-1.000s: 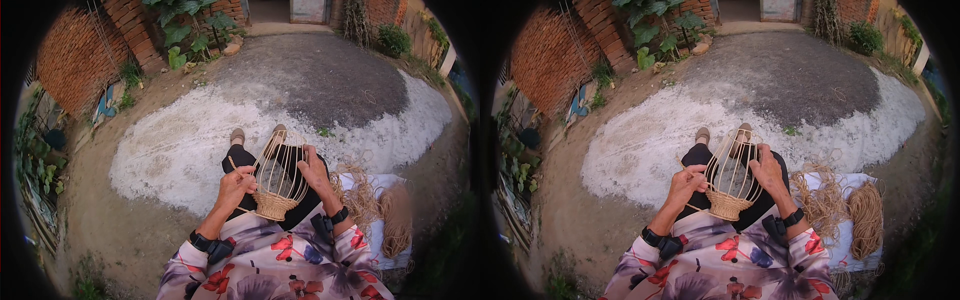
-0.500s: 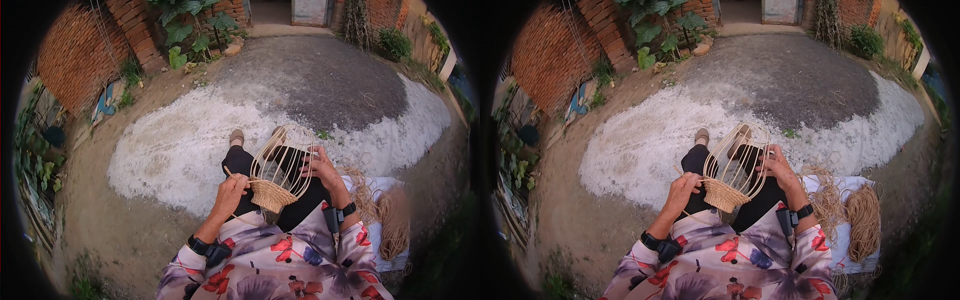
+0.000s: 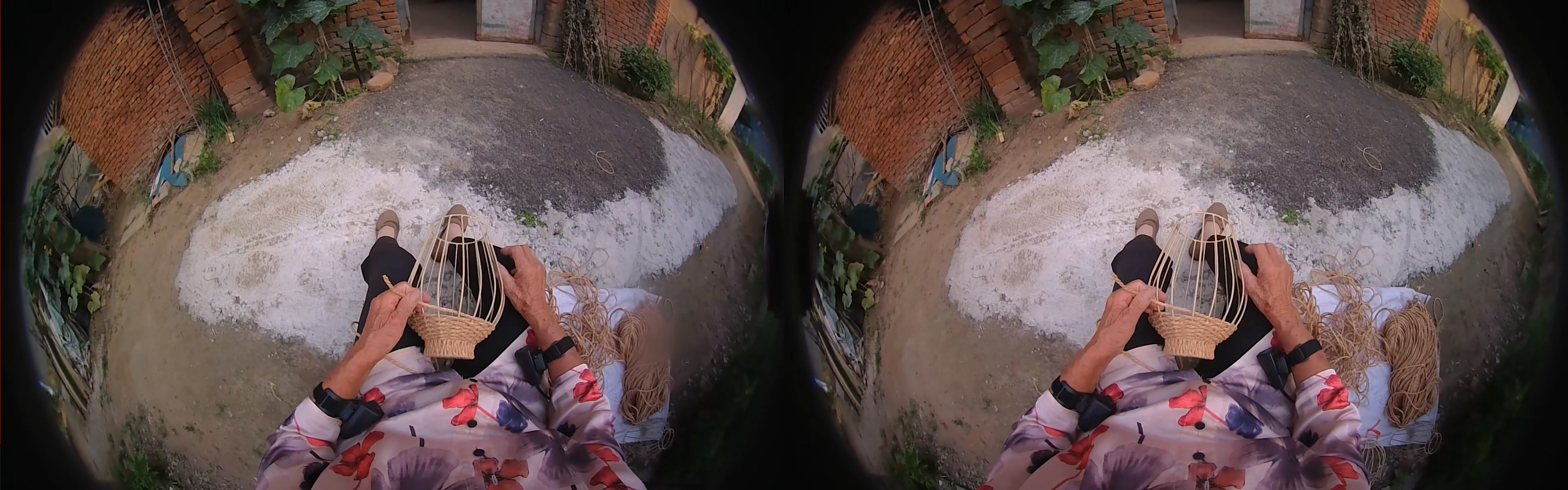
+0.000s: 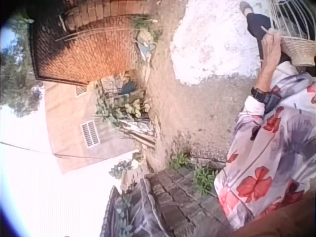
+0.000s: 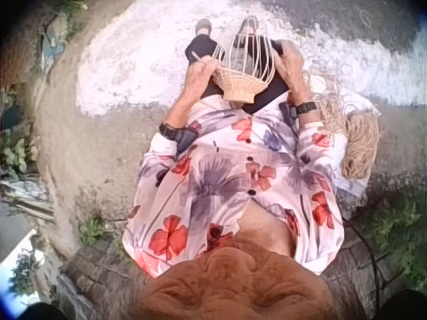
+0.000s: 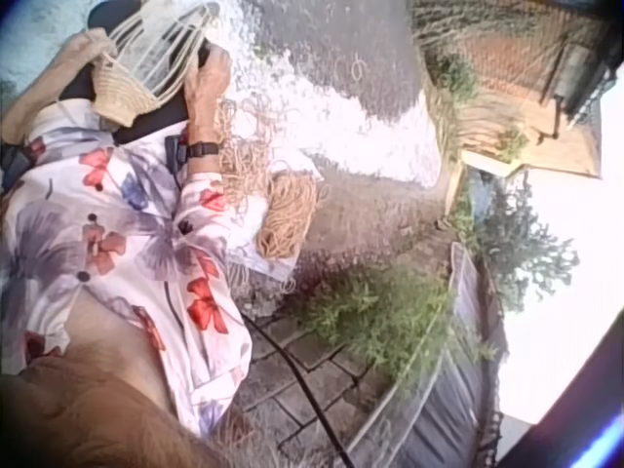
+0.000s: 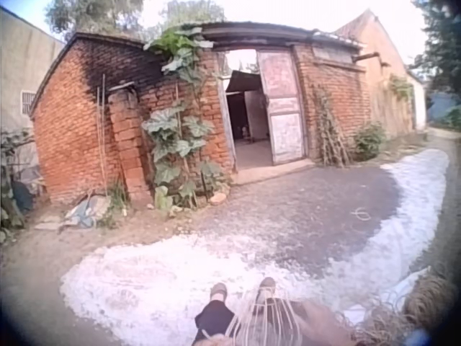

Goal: Weaving a small basket-like frame with wooden strips and twine, and using scissors to cut the twine.

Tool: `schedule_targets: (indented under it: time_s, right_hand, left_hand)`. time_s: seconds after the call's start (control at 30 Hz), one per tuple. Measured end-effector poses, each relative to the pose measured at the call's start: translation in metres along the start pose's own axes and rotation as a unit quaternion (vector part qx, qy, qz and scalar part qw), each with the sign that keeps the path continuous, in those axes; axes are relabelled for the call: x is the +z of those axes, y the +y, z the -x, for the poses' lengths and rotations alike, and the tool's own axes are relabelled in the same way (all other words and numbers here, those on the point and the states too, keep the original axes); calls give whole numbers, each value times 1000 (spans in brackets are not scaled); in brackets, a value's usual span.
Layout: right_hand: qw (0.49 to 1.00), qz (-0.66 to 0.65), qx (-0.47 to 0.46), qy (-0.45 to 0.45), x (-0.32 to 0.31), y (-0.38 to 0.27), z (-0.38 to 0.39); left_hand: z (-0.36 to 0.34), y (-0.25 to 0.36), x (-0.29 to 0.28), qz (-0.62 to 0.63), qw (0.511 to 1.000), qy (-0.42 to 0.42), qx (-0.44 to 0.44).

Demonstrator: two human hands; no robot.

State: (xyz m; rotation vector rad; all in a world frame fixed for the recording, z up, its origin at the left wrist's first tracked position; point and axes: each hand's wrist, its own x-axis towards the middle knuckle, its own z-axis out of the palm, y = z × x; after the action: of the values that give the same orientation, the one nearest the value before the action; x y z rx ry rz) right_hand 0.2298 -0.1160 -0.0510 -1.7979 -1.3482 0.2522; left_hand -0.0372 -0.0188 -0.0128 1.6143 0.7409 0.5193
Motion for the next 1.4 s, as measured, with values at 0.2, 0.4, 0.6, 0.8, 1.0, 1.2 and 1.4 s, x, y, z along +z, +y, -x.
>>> schedule_targets:
  time_s: [0.2, 0.4, 0.6, 0.8, 1.0, 1.2, 1.4]
  right_hand:
    - [960, -197, 197, 2, -17, -21, -9]
    - [968, -59, 215, -114, 0, -39, -12]
    - [965, -57, 224, -121, 6, -45, -13]
    - [967, -69, 219, -110, 7, -46, -10]
    - [965, -95, 224, -100, 11, -38, -9]
    - [964, -123, 221, -86, 11, -30, -9]
    - [957, -136, 236, -101, 9, -34, -10]
  left_hand:
    - [-4, 21, 12, -123, 990, 15, 66]
    - [-6, 25, 14, -162, 980, -36, 109]
    - [-12, 35, 19, -212, 973, -36, 79]
    - [-18, 32, 38, -303, 949, 54, 73]
    - [-17, 34, 38, -257, 964, 57, 26]
    - [-3, 14, 11, 15, 999, 0, -50]
    - [6, -1, -4, 77, 994, 2, -74]
